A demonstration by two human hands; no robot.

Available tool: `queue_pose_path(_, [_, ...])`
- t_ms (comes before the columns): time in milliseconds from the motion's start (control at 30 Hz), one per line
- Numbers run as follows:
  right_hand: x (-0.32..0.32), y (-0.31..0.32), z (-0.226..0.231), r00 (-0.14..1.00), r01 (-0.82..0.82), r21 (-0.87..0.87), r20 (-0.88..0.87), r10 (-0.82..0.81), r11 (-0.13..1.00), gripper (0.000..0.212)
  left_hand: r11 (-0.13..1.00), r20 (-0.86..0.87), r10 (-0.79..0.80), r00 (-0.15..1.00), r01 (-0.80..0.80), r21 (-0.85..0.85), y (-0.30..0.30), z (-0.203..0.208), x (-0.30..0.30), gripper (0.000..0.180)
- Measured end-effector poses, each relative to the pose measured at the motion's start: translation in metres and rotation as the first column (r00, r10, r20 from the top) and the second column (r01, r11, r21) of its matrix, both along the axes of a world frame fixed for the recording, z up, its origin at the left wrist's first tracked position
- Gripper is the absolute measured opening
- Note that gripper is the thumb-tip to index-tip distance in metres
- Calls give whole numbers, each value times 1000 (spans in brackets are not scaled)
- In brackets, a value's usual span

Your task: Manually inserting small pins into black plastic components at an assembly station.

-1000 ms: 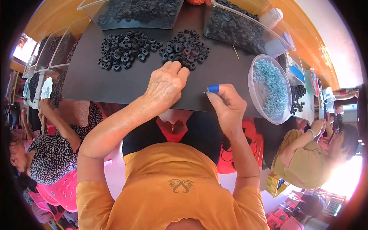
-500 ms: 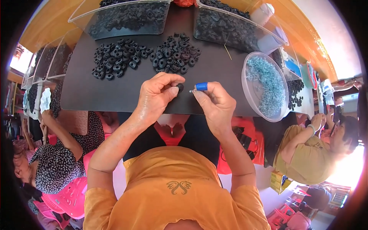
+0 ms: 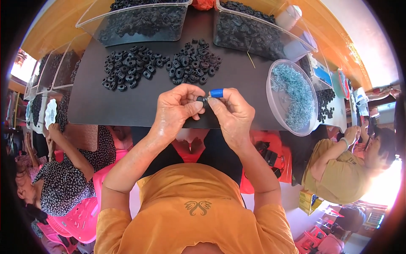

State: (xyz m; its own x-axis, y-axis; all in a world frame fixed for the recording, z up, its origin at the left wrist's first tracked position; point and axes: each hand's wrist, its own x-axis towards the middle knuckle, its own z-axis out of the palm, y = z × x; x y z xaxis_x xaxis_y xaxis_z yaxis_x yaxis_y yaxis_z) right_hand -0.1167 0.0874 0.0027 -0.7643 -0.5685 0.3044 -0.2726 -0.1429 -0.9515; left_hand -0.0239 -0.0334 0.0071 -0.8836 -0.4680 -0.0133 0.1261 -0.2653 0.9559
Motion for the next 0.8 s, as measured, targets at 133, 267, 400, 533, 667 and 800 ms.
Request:
queue_pose_path(133, [-3, 5, 1, 1000, 14, 0, -16, -14, 1000, 14, 990, -10, 54, 998, -52, 132, -5, 5, 3, 19])
queue_pose_path(267, [0, 5, 5, 992, 29, -21, -119, -31, 999, 14, 975, 28, 72, 997, -76, 209, 0, 11, 5, 17])
queue_pose_path(400, [-1, 1, 15, 903, 54, -3, -428, -50, 999, 17, 956, 4, 47, 999, -46, 289, 5, 9, 5, 16])
queue_pose_path(533, [-5, 0, 15, 816, 53, -5, -576, -46, 999, 21, 955, -9, 47, 999, -43, 292, 9, 8, 4, 13])
queue_pose_path(667, [-4, -1, 20, 612, 60, -47, -787, -74, 997, 32, 972, -36, 46, 998, -36, 231, 16, 8, 7, 12])
queue_pose_path(800, [0, 1, 19, 476, 67, -49, -876, -76, 997, 37, 979, -57, 23, 998, -11, 204, 20, 7, 6, 19])
